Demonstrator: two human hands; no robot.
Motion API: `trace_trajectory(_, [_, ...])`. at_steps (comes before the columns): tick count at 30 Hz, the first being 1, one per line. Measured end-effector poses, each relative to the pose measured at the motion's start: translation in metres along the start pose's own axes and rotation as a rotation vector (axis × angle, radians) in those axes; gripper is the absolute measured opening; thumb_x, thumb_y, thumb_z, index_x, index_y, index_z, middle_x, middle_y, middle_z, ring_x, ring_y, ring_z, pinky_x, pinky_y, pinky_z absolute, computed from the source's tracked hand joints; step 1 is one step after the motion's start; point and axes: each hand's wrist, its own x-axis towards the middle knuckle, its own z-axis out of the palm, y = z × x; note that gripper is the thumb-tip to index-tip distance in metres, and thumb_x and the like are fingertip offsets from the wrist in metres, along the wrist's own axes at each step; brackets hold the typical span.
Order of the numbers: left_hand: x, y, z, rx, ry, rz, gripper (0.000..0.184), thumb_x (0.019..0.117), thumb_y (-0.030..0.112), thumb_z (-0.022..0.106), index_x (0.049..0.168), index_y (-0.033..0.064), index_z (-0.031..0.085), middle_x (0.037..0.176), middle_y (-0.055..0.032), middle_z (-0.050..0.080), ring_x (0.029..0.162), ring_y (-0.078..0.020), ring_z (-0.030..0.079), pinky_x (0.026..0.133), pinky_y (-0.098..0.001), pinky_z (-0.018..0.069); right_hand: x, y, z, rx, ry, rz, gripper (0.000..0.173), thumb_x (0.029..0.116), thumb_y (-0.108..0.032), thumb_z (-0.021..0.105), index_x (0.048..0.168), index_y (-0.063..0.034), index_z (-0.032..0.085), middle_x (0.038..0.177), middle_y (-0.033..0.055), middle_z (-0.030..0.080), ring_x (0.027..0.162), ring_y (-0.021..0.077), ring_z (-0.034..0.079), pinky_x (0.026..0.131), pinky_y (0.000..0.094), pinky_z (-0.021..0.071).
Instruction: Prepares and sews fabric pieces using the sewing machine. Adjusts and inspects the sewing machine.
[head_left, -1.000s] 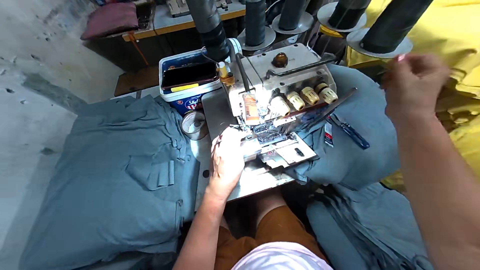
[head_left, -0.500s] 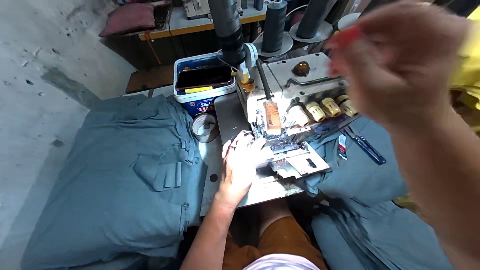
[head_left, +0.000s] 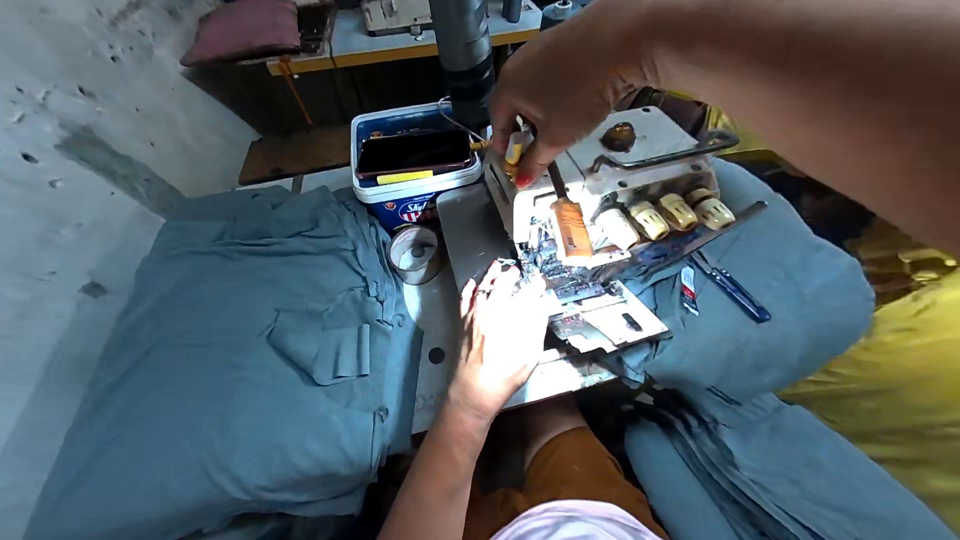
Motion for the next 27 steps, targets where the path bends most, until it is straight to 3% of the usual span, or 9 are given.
trace_trajectory(4, [0.006, 0.004, 0.002, -0.005, 0.033, -0.044, 0.024, 0.0996, 0.026, 0.062, 0.111, 0.0145, 0.079, 0.123, -0.0103, 0.072, 0.127, -0.0335, 0.061, 0.109, -0.0593, 0.0401, 0.002, -0.005, 0.000, -0.091, 0.040, -0.011, 0.023, 0.0929, -0.024, 0.078, 0.104, -0.0034, 0.075, 0.089, 0.0114, 0.068, 0.088, 0.0252, 0.064, 0.076, 0.0471, 0.0489])
trace_trajectory(7, [0.011, 0.006, 0.008, -0.028, 0.105, -0.066, 0.016, 0.0945, 0.020, 0.068, 0.101, 0.0107, 0.080, 0.110, -0.0131, 0.073, 0.112, -0.0350, 0.066, 0.096, -0.0584, 0.0471, 0.001, -0.005, 0.005, -0.154, 0.086, -0.021, 0.025, 0.0926, -0.025, 0.078, 0.102, -0.0024, 0.074, 0.089, 0.0140, 0.067, 0.090, 0.0305, 0.065, 0.077, 0.0520, 0.0489])
trace_trajectory(10, [0.015, 0.009, 0.008, -0.011, 0.138, -0.050, 0.012, 0.0927, 0.016, 0.069, 0.094, 0.0068, 0.077, 0.098, -0.0140, 0.071, 0.099, -0.0358, 0.067, 0.084, -0.0564, 0.0500, -0.005, -0.006, 0.011, -0.171, 0.163, -0.026, 0.026, 0.0919, -0.024, 0.077, 0.104, -0.0018, 0.072, 0.097, 0.0168, 0.066, 0.098, 0.0350, 0.065, 0.081, 0.0554, 0.0498])
trace_trajectory(17, [0.009, -0.004, 0.003, 0.125, 0.228, 0.109, 0.012, 0.0919, 0.015, 0.069, 0.085, 0.0067, 0.075, 0.085, -0.0109, 0.070, 0.086, -0.0299, 0.068, 0.082, -0.0510, 0.0483, -0.011, -0.006, 0.017, -0.178, 0.224, -0.050, 0.025, 0.0936, -0.024, 0.075, 0.102, -0.0003, 0.072, 0.099, 0.0164, 0.065, 0.099, 0.0332, 0.064, 0.082, 0.0525, 0.0493])
trace_trajectory(20, [0.001, -0.027, -0.013, 0.141, 0.247, 0.155, 0.007, 0.0896, 0.014, 0.073, 0.089, 0.0099, 0.078, 0.090, -0.0084, 0.073, 0.090, -0.0259, 0.070, 0.084, -0.0474, 0.0533, -0.007, 0.012, 0.025, -0.169, 0.300, -0.134, 0.024, 0.0916, -0.024, 0.077, 0.103, -0.0025, 0.074, 0.096, 0.0139, 0.068, 0.094, 0.0301, 0.066, 0.080, 0.0502, 0.0502])
trace_trajectory(23, [-0.006, -0.058, -0.036, 0.121, 0.226, 0.113, 0.012, 0.0937, 0.009, 0.066, 0.091, 0.0066, 0.078, 0.096, -0.0091, 0.074, 0.094, -0.0247, 0.071, 0.085, -0.0469, 0.0529, 0.017, 0.061, 0.044, -0.075, 0.415, -0.369, 0.027, 0.0879, -0.037, 0.075, 0.098, -0.0127, 0.075, 0.084, 0.0038, 0.068, 0.078, 0.0180, 0.065, 0.065, 0.0414, 0.0506])
trace_trajectory(25, [-0.009, -0.077, -0.046, 0.146, 0.216, 0.050, 0.015, 0.0974, 0.007, 0.061, 0.094, 0.0006, 0.075, 0.098, -0.0149, 0.074, 0.096, -0.0315, 0.071, 0.085, -0.0516, 0.0517, 0.022, 0.064, 0.042, 0.042, 0.335, -0.344, 0.028, 0.0865, -0.036, 0.077, 0.102, -0.0130, 0.076, 0.084, 0.0013, 0.069, 0.077, 0.0125, 0.064, 0.066, 0.0351, 0.0501])
trace_trajectory(27, [-0.009, -0.088, -0.050, 0.168, 0.208, -0.019, 0.018, 0.0999, 0.007, 0.058, 0.097, -0.0022, 0.073, 0.099, -0.0191, 0.073, 0.096, -0.0362, 0.070, 0.087, -0.0547, 0.0523, 0.011, 0.029, 0.026, 0.110, 0.196, -0.152, 0.021, 0.0908, -0.019, 0.078, 0.103, -0.0037, 0.073, 0.085, 0.0064, 0.066, 0.078, 0.0153, 0.060, 0.071, 0.0353, 0.0462])
